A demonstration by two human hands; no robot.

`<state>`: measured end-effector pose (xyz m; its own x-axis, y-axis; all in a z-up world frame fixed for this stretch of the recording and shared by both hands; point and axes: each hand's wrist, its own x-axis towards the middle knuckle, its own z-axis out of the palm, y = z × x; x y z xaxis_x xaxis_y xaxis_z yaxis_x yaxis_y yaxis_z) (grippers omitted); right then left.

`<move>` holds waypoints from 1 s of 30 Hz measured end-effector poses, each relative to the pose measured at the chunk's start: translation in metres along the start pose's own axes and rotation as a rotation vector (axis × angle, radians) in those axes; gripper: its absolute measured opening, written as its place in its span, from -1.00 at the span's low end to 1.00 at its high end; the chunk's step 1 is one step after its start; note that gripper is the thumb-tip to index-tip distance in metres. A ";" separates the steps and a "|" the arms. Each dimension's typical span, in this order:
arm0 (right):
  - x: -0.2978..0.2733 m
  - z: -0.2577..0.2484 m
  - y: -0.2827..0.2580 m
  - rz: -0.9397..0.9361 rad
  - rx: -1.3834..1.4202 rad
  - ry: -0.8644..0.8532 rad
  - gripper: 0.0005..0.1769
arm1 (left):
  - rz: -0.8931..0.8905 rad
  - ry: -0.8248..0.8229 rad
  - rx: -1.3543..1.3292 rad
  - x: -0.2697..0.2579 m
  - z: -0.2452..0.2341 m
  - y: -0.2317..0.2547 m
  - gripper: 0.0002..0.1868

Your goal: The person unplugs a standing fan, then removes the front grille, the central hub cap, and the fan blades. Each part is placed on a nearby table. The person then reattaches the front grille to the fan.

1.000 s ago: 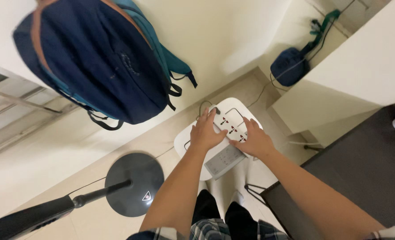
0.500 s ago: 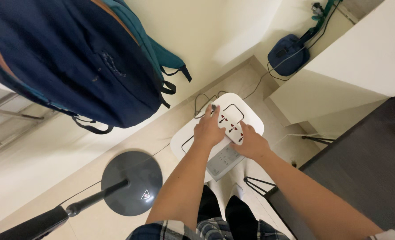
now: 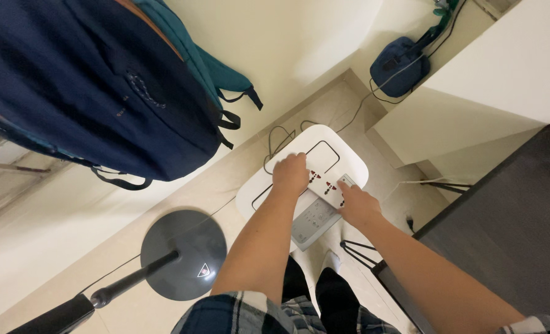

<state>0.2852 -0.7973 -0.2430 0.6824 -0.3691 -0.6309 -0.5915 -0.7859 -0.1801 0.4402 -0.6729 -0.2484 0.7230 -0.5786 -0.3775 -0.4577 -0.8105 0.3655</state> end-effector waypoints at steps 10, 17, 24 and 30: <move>0.015 0.010 0.012 -0.040 -0.067 0.027 -0.08 | -0.017 0.024 -0.055 0.012 0.018 -0.011 -0.81; 0.003 -0.004 0.004 -0.025 -0.081 -0.009 -0.06 | -0.136 0.012 -0.090 0.019 0.016 -0.005 -0.84; 0.000 -0.001 0.004 -0.008 -0.077 -0.007 -0.02 | -0.227 0.070 -0.106 0.021 0.008 0.003 -0.81; 0.000 0.000 0.003 0.011 -0.073 -0.011 -0.02 | -0.280 -0.018 -0.070 0.022 0.008 0.004 -0.76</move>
<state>0.2834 -0.7998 -0.2432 0.6709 -0.3727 -0.6411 -0.5658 -0.8161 -0.1177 0.4498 -0.6897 -0.2617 0.8069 -0.3348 -0.4866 -0.2040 -0.9311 0.3023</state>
